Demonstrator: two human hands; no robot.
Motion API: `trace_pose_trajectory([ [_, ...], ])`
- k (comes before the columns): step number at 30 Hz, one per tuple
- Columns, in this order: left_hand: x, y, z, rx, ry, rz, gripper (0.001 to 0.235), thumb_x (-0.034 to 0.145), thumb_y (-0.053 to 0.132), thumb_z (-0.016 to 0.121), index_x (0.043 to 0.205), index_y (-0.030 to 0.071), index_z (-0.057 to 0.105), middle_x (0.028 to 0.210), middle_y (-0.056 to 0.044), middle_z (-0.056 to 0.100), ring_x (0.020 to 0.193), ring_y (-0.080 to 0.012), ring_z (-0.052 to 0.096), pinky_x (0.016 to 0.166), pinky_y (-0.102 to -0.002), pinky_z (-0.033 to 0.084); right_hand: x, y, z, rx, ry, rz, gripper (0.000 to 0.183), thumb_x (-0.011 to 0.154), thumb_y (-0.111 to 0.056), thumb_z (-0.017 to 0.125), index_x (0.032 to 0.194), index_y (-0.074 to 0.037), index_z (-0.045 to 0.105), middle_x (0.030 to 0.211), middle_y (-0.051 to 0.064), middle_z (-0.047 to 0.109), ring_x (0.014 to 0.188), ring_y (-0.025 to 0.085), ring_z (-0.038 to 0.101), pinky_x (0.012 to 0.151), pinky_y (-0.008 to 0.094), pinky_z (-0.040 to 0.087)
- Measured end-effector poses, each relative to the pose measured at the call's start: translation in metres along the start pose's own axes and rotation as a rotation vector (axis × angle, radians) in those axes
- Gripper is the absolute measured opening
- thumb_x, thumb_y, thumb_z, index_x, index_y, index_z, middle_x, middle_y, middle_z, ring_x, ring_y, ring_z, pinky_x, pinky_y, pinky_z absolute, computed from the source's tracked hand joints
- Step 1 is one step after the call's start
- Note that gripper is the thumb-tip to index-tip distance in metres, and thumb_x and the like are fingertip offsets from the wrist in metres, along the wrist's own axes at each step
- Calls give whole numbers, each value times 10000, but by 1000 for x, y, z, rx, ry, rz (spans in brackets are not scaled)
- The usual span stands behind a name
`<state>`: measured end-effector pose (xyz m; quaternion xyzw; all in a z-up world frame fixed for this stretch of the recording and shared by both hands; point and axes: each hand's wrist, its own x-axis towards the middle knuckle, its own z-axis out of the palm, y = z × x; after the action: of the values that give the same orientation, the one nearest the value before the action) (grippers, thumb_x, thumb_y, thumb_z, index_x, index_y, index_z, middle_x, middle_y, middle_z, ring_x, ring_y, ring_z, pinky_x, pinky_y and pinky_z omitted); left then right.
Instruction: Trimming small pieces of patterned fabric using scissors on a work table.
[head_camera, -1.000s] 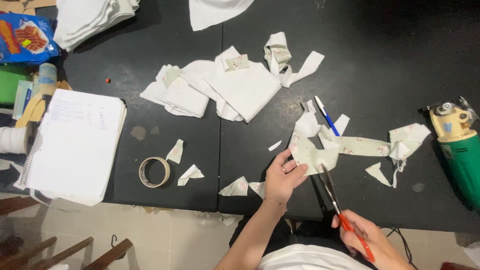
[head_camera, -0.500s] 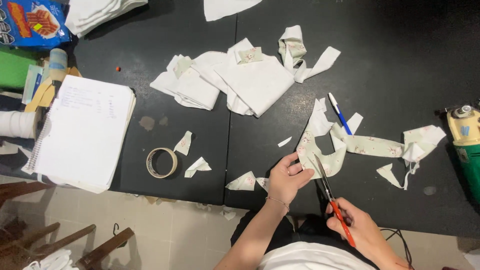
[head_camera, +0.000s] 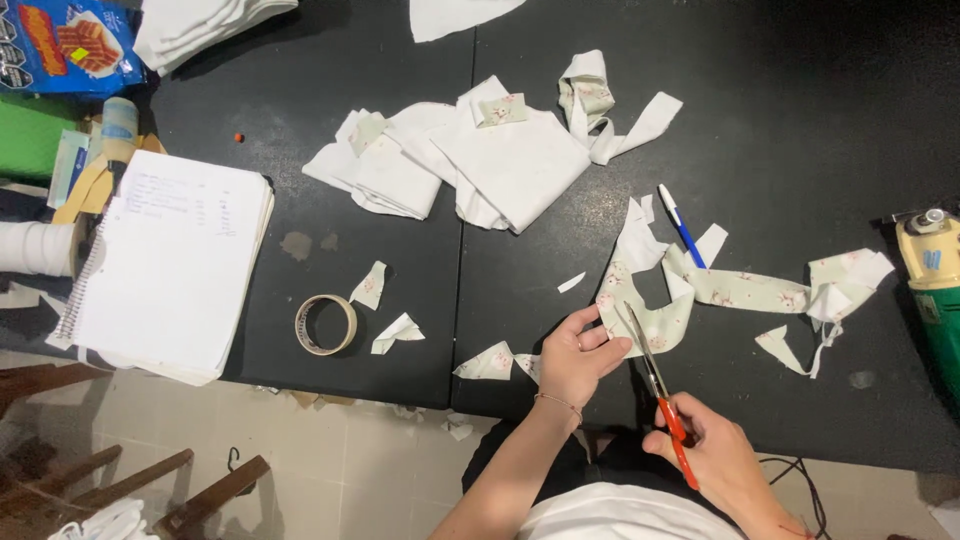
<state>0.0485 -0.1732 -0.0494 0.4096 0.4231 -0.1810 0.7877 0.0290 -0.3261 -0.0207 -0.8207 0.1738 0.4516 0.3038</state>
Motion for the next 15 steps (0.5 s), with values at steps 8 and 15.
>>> trace_pose_trajectory([
  [8, -1, 2, 1, 18, -11, -11, 537, 671, 56, 629, 1190, 96, 495, 996, -95, 629, 873, -116, 581, 777, -264, 506, -2, 3, 0, 88, 39, -45, 236, 574, -185, 773, 625, -70, 573, 510, 34, 452, 542, 134, 353, 566, 206, 292],
  [15, 0, -3, 1, 26, -87, 59, 549, 647, 28, 635, 1176, 77, 496, 995, -84, 633, 819, -81, 564, 650, -212, 496, 6, 8, 1, 73, 80, -135, 193, 584, -184, 774, 689, -108, 632, 587, -13, 577, 587, 86, 473, 625, 181, 356],
])
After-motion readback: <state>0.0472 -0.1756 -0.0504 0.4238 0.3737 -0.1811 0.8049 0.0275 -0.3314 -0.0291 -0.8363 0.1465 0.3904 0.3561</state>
